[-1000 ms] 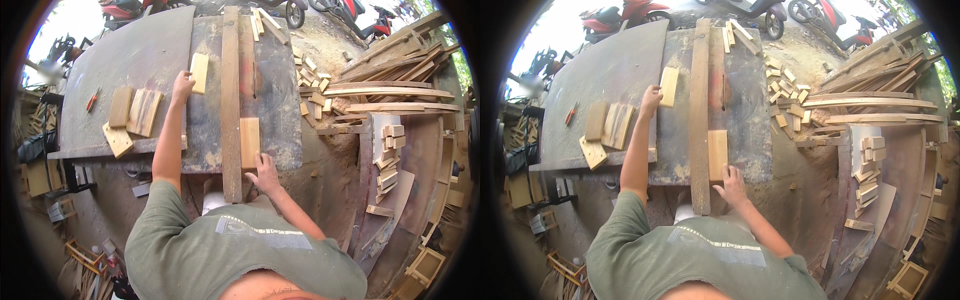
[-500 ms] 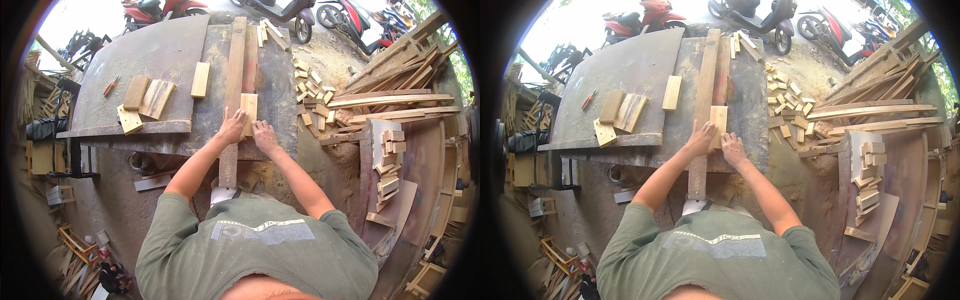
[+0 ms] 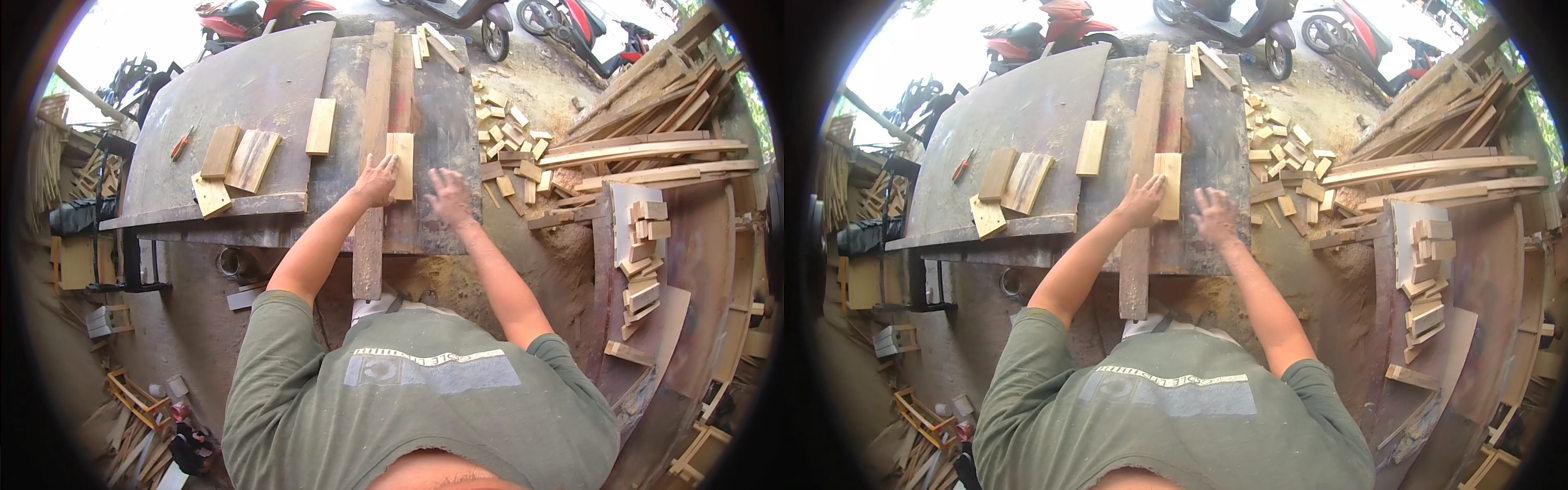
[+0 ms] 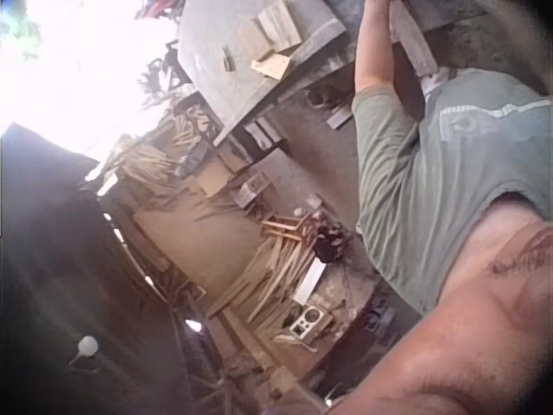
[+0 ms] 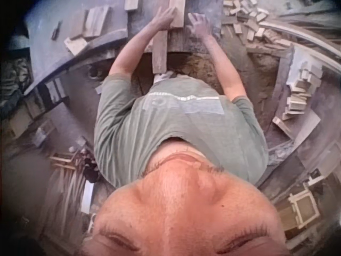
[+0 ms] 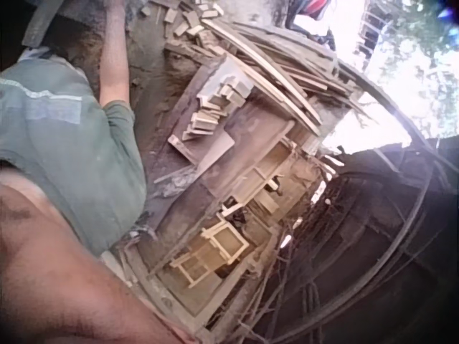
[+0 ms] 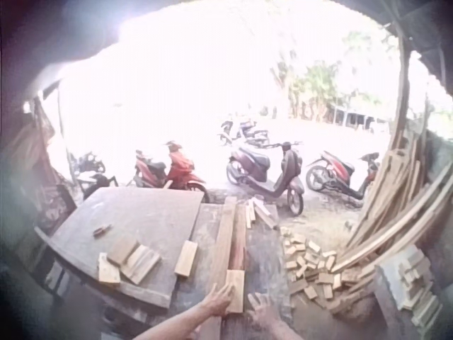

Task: The person repeatedly picks up small wooden blocks and feeds them through a table saw to trim or cut them, then stacks the processed pieces on the table. The person handles the wood one at a time and maintains a steady workflow.

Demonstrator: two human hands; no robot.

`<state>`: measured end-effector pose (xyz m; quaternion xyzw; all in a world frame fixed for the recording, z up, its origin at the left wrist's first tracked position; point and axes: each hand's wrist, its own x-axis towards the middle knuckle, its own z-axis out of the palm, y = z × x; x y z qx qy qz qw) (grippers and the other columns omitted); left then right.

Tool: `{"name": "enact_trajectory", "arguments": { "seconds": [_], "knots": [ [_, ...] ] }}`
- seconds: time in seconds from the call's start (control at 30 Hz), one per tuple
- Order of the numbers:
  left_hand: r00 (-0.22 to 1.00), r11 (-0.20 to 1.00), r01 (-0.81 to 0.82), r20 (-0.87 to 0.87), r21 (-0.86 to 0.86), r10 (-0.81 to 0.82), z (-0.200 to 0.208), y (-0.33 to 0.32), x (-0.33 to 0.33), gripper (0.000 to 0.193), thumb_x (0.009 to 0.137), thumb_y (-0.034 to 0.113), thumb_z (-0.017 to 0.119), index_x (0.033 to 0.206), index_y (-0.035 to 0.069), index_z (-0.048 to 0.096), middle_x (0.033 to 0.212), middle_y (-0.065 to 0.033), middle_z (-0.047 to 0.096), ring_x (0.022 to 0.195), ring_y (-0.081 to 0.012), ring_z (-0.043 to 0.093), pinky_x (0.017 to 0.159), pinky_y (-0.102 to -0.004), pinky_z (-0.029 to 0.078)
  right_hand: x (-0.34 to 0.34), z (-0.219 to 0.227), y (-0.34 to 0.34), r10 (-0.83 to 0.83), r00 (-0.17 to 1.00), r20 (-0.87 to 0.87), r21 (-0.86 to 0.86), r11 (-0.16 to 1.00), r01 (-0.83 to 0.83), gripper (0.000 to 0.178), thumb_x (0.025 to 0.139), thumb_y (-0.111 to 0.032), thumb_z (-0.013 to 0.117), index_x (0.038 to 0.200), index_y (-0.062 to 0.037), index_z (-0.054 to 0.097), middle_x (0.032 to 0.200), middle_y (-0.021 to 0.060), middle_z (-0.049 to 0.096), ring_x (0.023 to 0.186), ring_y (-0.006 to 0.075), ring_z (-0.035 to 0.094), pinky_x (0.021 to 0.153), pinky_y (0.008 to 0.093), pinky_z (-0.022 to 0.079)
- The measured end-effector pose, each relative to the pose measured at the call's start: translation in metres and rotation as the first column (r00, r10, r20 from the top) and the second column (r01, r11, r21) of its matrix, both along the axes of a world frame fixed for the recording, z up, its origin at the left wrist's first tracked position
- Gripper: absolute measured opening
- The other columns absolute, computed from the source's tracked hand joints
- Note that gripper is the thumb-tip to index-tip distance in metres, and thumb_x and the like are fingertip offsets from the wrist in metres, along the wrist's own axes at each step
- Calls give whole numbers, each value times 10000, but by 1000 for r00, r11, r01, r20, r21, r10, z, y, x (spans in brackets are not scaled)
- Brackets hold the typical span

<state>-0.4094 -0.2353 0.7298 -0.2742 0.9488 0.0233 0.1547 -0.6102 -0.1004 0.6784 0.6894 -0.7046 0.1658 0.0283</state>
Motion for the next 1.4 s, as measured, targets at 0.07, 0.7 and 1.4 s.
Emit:
{"name": "enact_trajectory", "arguments": {
  "seconds": [0.07,0.7,1.4],
  "knots": [
    [1000,1000,-14,-1,1,14,3,-4,-2,1002,819,405,802,1565,-57,319,1685,-177,254,1570,-298,223,1236,-636,217,-24,-16,15,-215,976,26,-31,976,216,780,897,-439,729,1529,-80,449,1428,200,507,1320,353,459,1093,522,374],
    [998,999,-50,47,-3,50,8,-51,-32,991,799,431,811,1577,22,355,1703,-90,243,1575,-224,213,1236,-644,233,-37,-20,48,-517,708,480,279,856,435,892,997,-526,572,1623,-26,181,1444,300,483,1237,451,577,1010,501,498],
    [997,996,-79,1,45,79,6,-112,-55,1061,742,453,858,1575,25,359,1698,-83,263,1565,-220,243,1235,-646,230,-39,-29,49,-523,748,409,259,852,455,862,1011,-540,535,1625,-43,191,1361,287,536,1106,446,637,893,516,538]
  ]
}}
